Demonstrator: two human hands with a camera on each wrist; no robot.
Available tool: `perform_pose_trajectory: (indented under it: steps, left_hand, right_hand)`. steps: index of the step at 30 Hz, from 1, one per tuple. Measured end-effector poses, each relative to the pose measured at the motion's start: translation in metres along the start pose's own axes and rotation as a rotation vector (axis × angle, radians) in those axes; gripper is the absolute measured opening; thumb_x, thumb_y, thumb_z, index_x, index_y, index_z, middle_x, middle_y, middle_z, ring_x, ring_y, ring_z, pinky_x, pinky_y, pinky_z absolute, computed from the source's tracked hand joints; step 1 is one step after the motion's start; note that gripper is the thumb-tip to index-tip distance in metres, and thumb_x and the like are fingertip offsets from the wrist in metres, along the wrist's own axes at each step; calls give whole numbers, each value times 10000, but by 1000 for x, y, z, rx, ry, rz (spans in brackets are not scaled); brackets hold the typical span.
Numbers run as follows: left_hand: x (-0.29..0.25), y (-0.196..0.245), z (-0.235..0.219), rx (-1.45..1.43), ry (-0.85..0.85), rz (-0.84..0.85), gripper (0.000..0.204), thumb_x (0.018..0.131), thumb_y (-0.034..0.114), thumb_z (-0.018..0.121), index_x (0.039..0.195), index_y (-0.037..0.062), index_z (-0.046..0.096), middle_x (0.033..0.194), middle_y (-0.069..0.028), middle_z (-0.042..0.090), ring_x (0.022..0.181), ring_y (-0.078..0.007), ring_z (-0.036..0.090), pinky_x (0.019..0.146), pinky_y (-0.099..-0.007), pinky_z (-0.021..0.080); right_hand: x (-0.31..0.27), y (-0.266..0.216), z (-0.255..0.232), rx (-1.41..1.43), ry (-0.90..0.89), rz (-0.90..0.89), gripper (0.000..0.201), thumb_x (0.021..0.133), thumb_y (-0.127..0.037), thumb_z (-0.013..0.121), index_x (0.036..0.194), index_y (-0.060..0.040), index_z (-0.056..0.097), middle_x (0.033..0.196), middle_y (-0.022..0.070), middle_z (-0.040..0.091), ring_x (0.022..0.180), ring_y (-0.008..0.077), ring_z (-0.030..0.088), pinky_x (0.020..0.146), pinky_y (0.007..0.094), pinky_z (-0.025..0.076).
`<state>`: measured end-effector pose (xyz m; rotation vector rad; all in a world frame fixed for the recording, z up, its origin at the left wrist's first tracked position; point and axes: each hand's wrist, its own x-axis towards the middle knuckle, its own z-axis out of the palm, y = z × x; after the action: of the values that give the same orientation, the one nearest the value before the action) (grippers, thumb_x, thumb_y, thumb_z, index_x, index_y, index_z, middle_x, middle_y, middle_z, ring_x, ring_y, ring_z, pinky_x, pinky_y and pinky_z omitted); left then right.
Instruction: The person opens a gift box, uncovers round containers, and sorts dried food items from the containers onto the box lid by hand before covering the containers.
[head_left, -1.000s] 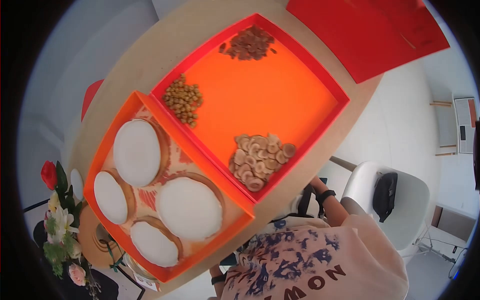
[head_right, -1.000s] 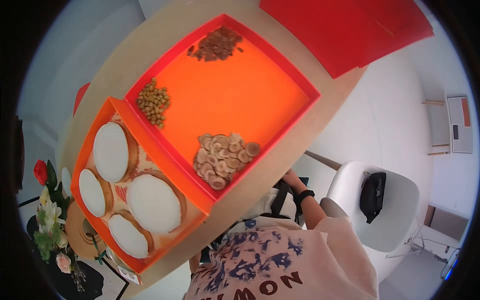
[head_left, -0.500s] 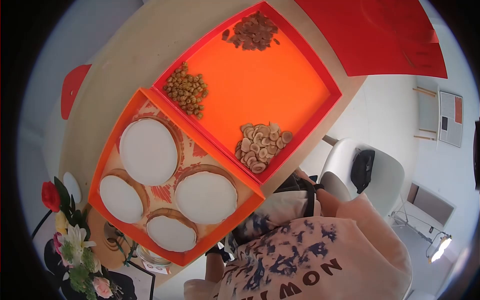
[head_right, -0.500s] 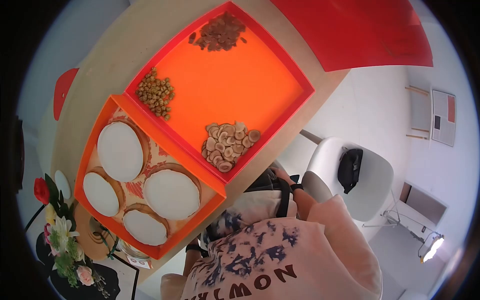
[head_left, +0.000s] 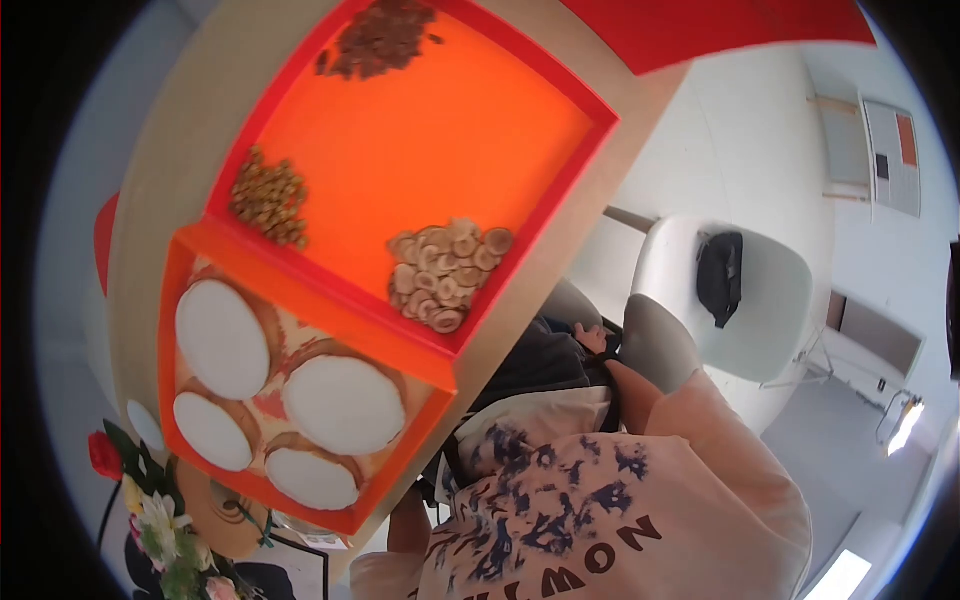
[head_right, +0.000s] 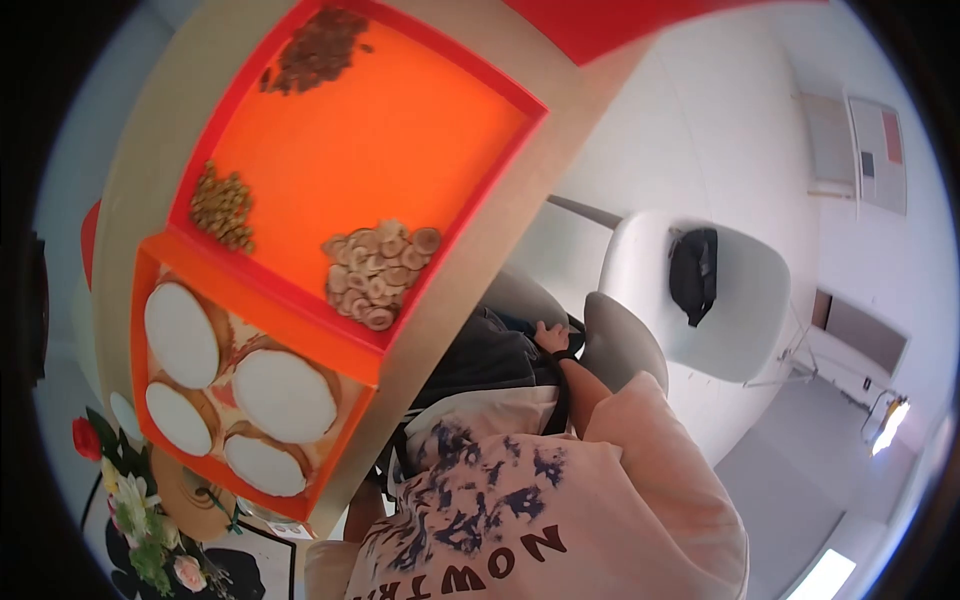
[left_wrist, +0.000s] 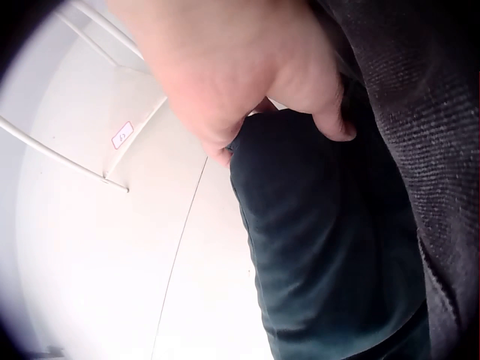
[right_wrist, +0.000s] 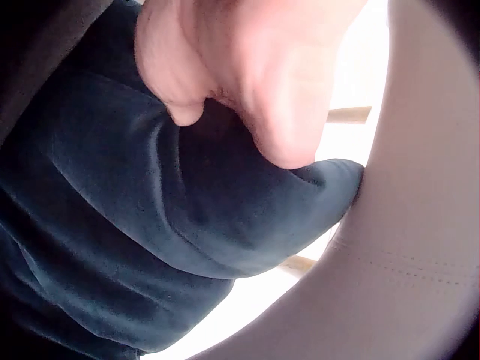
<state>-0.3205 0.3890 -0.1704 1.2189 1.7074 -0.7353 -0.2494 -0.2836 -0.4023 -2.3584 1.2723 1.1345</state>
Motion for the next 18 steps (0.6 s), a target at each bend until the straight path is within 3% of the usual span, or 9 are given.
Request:
perform_pose_trajectory:
  steps: [2, 3, 5, 10, 11, 13, 15, 17, 18]
  left_hand:
    - [15, 15, 3, 54, -9, 19, 428, 999, 353, 533, 1347, 107, 567, 1313, -115, 624, 1123, -254, 618, 967, -454, 485]
    - [21, 23, 9, 82, -15, 27, 429, 999, 354, 533, 1348, 107, 567, 1313, -115, 624, 1124, -254, 618, 968, -454, 485]
    - [40, 37, 19, 127, -24, 51, 430, 999, 356, 532, 1349, 107, 566, 1315, -115, 623, 1125, -255, 617, 969, -455, 484]
    - [72, 68, 61, 203, -34, 114, 434, 1000, 360, 531, 1352, 108, 565, 1319, -116, 621, 1129, -256, 616, 972, -457, 483]
    - [82, 69, 77, 206, -42, 129, 434, 1000, 361, 531, 1352, 109, 565, 1320, -116, 621, 1130, -256, 616, 973, -457, 482]
    - [91, 72, 89, 234, -39, 146, 436, 1001, 363, 530, 1354, 109, 564, 1321, -116, 620, 1131, -256, 615, 974, -457, 482]
    - [91, 88, 88, 303, -29, 163, 437, 1001, 365, 530, 1355, 110, 564, 1323, -116, 620, 1133, -256, 615, 976, -458, 481]
    - [90, 104, 98, 381, -36, 176, 438, 1002, 366, 529, 1356, 110, 563, 1325, -116, 619, 1134, -257, 614, 977, -459, 481]
    - [91, 117, 115, 407, -51, 201, 439, 1002, 367, 529, 1357, 110, 563, 1325, -116, 619, 1135, -257, 614, 978, -459, 480]
  right_hand:
    - [-13, -25, -13, -103, 84, -159, 556, 776, -549, 754, 1146, -167, 593, 1127, 228, 536, 1108, 457, 527, 907, 564, 453]
    - [-11, -20, -6, -86, 85, -131, 556, 776, -549, 754, 1146, -167, 593, 1127, 228, 536, 1108, 457, 527, 907, 564, 453]
    - [-1, -13, 6, -98, 301, -365, 568, 763, -539, 777, 1153, -167, 595, 1069, 182, 553, 1062, 429, 548, 888, 542, 453]
    - [-3, -9, -29, 262, 108, -486, 587, 825, -466, 766, 1268, -132, 574, 1134, 179, 588, 1086, 368, 576, 924, 478, 465]
    - [-8, -14, -53, 370, 20, -515, 596, 860, -428, 750, 1321, -105, 555, 1176, 178, 598, 1102, 352, 585, 960, 454, 462]
    - [-71, -23, -118, 775, 1, -541, 588, 901, -333, 730, 1379, -61, 522, 1245, 170, 606, 1167, 335, 582, 1011, 412, 455]
    - [-158, -14, -222, 786, -53, -531, 548, 927, -268, 706, 1387, -36, 518, 1243, 168, 614, 1179, 347, 584, 1016, 396, 463]
    - [-206, 37, -298, 792, -102, -725, 431, 940, -202, 691, 1310, -9, 585, 1180, 175, 657, 1135, 306, 627, 961, 383, 495]
    - [-220, 75, -314, 947, -119, -682, 343, 956, -194, 665, 1233, 6, 629, 1134, 163, 681, 1068, 281, 652, 931, 378, 509]
